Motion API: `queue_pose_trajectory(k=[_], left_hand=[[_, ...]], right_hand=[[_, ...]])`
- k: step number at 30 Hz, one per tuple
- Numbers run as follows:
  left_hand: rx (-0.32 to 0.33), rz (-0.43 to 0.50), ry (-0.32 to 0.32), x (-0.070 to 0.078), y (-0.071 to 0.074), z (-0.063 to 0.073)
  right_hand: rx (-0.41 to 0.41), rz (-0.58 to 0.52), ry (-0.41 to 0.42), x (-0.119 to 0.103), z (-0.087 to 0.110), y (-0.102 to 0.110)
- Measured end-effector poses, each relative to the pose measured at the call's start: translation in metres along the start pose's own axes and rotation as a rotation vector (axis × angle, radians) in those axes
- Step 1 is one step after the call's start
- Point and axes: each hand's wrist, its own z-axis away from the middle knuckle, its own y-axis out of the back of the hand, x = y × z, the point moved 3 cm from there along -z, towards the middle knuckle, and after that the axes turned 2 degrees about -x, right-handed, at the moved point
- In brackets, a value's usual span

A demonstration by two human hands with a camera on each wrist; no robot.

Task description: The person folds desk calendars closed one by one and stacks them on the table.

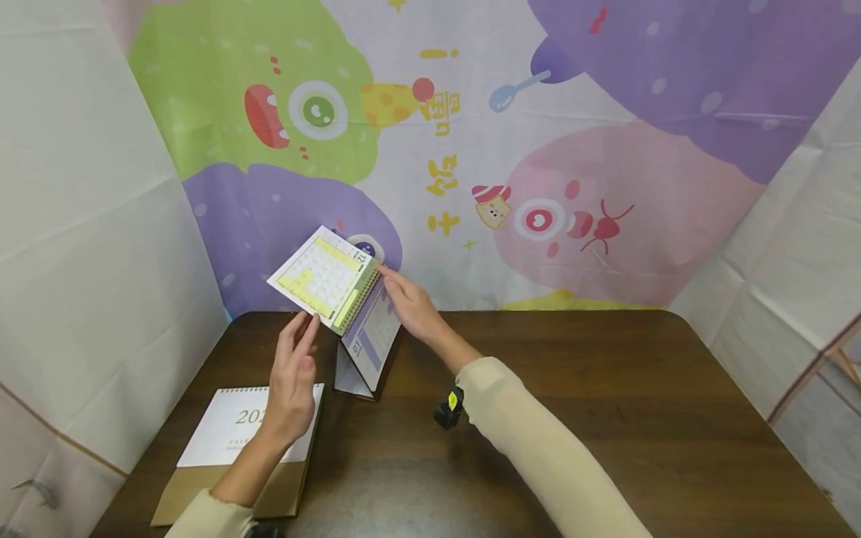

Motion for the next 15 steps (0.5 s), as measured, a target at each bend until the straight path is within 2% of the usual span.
queue_pose_trajectory(k=[8, 15], left_hand=[[-0.002, -0.027, -0.075, 0.001, -0.003, -0.005], [-0.013, -0.021, -0.106, 0.000, -0.006, -0.008]], right_hand=[[0.019, -0.135, -0.005, -0.004, -0.002, 0.010], [0.079, -0.271, -0.018, -0.008, -0.009, 0.024]])
